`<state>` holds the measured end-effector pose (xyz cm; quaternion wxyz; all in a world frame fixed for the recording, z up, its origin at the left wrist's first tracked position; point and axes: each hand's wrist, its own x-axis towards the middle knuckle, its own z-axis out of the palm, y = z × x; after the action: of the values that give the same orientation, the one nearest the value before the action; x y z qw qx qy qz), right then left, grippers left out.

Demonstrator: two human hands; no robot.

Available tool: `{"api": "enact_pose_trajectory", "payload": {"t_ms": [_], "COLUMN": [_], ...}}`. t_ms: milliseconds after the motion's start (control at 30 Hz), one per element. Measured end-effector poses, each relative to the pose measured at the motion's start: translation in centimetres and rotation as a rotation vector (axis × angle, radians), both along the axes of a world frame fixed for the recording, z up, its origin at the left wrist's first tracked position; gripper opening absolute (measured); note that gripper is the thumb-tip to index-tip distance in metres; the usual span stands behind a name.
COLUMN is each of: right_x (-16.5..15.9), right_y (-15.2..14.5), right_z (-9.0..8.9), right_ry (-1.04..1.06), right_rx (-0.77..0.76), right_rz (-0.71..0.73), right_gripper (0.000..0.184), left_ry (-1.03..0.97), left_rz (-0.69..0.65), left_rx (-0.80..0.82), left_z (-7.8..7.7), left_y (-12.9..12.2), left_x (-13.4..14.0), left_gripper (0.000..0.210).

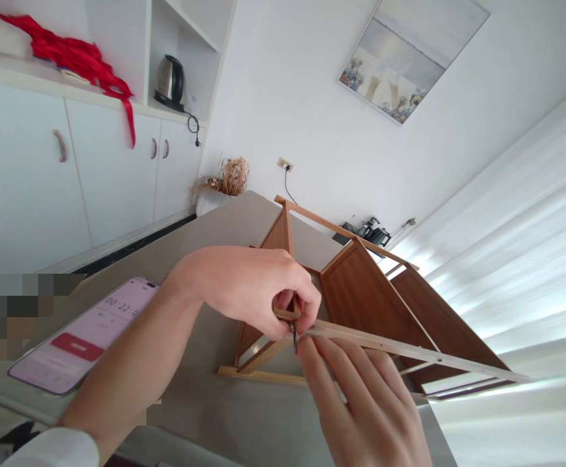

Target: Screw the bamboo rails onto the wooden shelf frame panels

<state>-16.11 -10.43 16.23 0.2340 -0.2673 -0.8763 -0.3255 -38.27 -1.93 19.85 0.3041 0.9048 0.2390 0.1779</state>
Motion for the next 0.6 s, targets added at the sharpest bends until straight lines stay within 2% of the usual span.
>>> {"api": "enact_pose_trajectory", "payload": {"t_ms": [167,267,433,500,600], "right_x": [-0.2,-0.5,-0.9,-0.9,-0.4], "right_y": [0.3,0.3,0.2,0.1,0.0], "right_z": [-1.3,-2.2,-3.5,-3.6,-2.9], "right_ry": [0.194,0.219,0.273,0.305,0.236], "right_rx": [-0.198,-0.159,0.003,0.039,-0.007], "right_rz": [0.059,0.064,0.051,0.040,0.011], "right_gripper": [0.015,0.017,0.013,0.016,0.020], "left_ry": [-0.002,-0.003,-0.010,-0.014,0.003], "left_rz": [0.004,0.008,0.012,0.010,0.021], "left_rx": [-0.015,-0.014,-0.003,-0.003,-0.008], "left_z": [-0.1,-0.1,-0.2,-0.2,-0.1], "left_y": [0.1,0.0,-0.1,-0.1,-0.1], "left_x": [-0.1,-0.1,0.0,0.0,0.1], "left_gripper": [0.016,0.016,0.012,0.012,0.014]}}
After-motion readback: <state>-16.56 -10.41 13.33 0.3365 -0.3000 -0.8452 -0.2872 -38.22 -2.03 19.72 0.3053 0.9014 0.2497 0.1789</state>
